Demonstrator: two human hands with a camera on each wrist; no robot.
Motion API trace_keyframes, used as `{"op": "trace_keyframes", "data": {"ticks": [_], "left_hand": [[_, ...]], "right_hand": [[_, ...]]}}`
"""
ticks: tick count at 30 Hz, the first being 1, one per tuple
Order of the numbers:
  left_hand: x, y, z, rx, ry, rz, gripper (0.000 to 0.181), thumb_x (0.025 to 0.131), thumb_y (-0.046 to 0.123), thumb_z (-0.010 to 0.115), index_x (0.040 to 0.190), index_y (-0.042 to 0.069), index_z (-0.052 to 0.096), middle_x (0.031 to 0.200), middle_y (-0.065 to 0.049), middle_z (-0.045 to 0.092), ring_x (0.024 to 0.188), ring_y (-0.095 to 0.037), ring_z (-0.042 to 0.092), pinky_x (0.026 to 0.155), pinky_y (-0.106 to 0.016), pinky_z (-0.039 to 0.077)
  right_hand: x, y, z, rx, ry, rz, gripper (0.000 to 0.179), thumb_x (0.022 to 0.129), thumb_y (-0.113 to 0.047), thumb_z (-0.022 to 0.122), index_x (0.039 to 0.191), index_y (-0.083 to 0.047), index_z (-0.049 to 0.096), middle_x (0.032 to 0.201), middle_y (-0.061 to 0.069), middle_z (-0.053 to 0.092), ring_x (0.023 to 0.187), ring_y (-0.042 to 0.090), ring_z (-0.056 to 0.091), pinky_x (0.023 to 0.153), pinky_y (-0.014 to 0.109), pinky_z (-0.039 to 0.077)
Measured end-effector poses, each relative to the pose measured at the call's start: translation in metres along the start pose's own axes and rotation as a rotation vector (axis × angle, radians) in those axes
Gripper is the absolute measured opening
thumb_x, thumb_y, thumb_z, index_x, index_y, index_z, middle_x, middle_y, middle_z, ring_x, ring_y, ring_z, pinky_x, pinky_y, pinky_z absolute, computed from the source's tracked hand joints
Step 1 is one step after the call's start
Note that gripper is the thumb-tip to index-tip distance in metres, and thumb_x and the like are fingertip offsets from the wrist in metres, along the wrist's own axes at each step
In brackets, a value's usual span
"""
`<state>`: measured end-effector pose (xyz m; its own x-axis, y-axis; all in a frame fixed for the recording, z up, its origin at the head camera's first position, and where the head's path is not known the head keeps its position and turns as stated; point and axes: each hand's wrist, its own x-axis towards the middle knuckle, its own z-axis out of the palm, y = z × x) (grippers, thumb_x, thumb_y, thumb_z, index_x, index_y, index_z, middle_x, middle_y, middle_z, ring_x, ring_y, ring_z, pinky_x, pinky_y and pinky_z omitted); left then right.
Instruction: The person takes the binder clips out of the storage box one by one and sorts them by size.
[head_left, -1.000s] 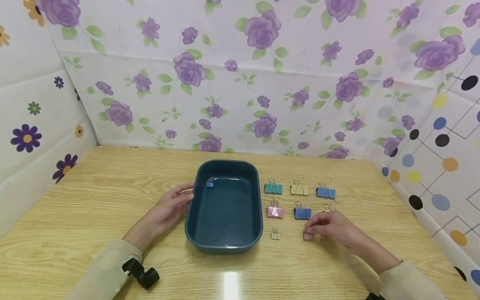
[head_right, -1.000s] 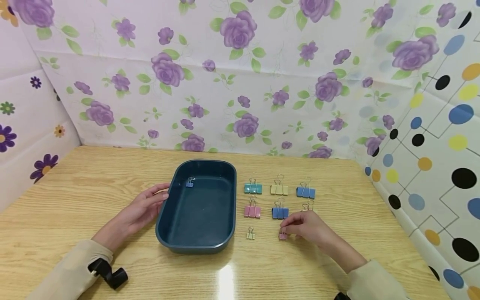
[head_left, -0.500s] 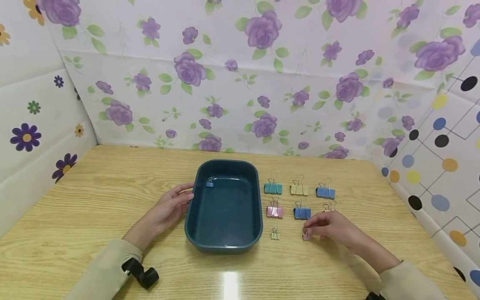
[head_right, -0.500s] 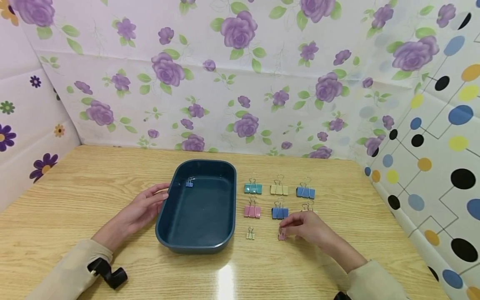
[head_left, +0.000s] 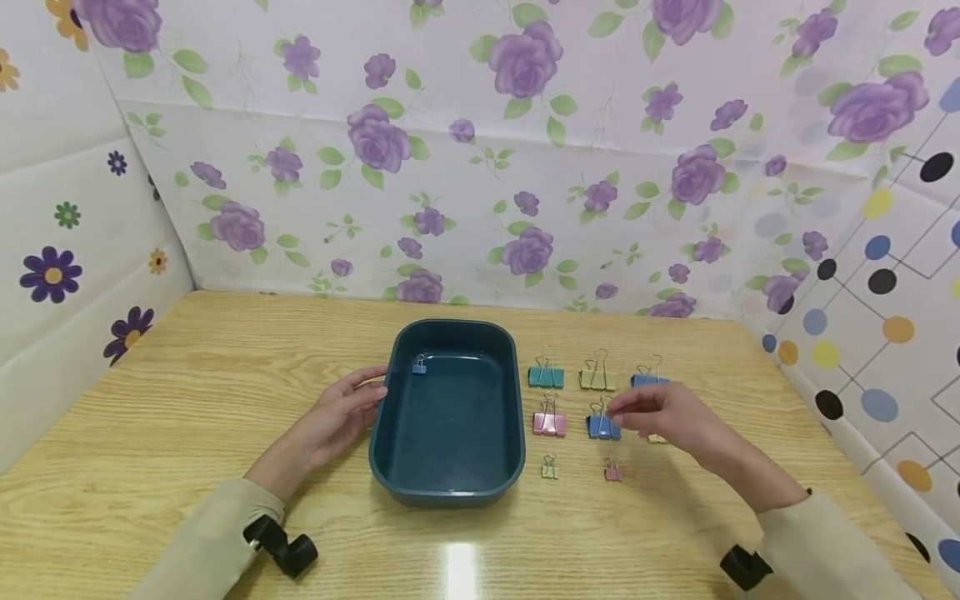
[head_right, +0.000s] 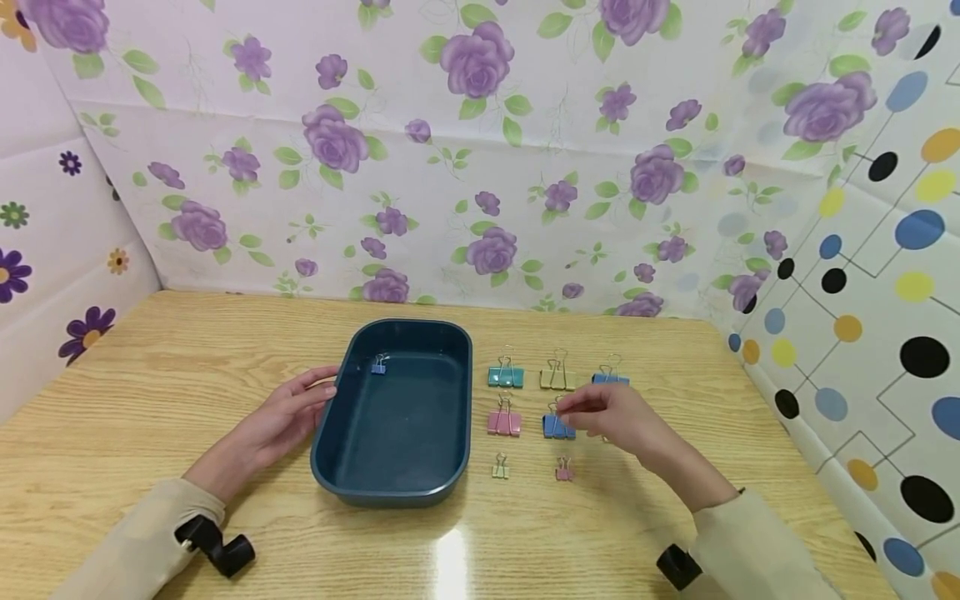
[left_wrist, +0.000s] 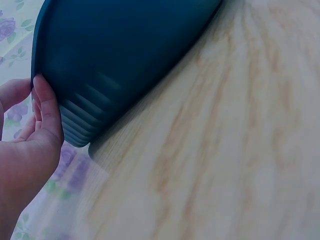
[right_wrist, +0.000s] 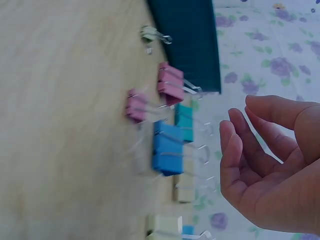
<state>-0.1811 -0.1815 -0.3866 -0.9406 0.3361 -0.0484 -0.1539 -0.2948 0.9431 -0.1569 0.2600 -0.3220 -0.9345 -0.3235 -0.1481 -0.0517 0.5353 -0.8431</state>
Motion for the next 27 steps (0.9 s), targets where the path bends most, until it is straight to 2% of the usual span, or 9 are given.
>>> {"op": "trace_keyframes", "data": {"ticks": [5, 13, 22, 27], "left_hand": [[0.001, -0.001, 0.000, -0.002, 0.009, -0.008, 0.049, 0.099, 0.003, 0.049, 0.141, -0.011, 0.026, 0.105, 0.000, 0.064, 0.095, -0.009, 0.060, 0.084, -0.023, 0.049], [0.001, -0.001, 0.000, -0.004, 0.009, 0.000, 0.047, 0.099, 0.002, 0.048, 0.140, -0.010, 0.027, 0.106, -0.002, 0.063, 0.095, -0.009, 0.060, 0.085, -0.023, 0.048], [0.002, -0.001, 0.001, -0.017, 0.004, 0.009, 0.046, 0.099, -0.001, 0.046, 0.140, -0.011, 0.027, 0.105, -0.001, 0.063, 0.095, -0.009, 0.060, 0.085, -0.023, 0.048], [0.002, -0.001, 0.001, -0.015, 0.003, 0.006, 0.047, 0.099, -0.001, 0.046, 0.140, -0.011, 0.026, 0.104, -0.001, 0.063, 0.095, -0.009, 0.060, 0.085, -0.023, 0.048]], "right_hand": [[0.010, -0.015, 0.001, -0.029, 0.000, -0.040, 0.031, 0.092, -0.022, 0.067, 0.114, 0.000, 0.066, 0.110, 0.014, 0.066, 0.100, 0.036, 0.061, 0.080, 0.044, 0.052], [0.033, -0.047, 0.002, -0.034, 0.006, -0.067, 0.030, 0.094, -0.023, 0.064, 0.117, -0.002, 0.065, 0.115, 0.012, 0.066, 0.100, 0.023, 0.062, 0.082, 0.038, 0.051], [0.058, -0.076, 0.007, -0.083, 0.017, -0.083, 0.030, 0.095, -0.027, 0.064, 0.118, -0.008, 0.066, 0.118, 0.007, 0.064, 0.101, 0.023, 0.060, 0.082, 0.039, 0.050], [0.071, -0.086, 0.016, -0.053, 0.016, -0.087, 0.030, 0.095, -0.025, 0.064, 0.118, -0.005, 0.066, 0.119, 0.009, 0.064, 0.105, 0.024, 0.060, 0.086, 0.042, 0.049]]}}
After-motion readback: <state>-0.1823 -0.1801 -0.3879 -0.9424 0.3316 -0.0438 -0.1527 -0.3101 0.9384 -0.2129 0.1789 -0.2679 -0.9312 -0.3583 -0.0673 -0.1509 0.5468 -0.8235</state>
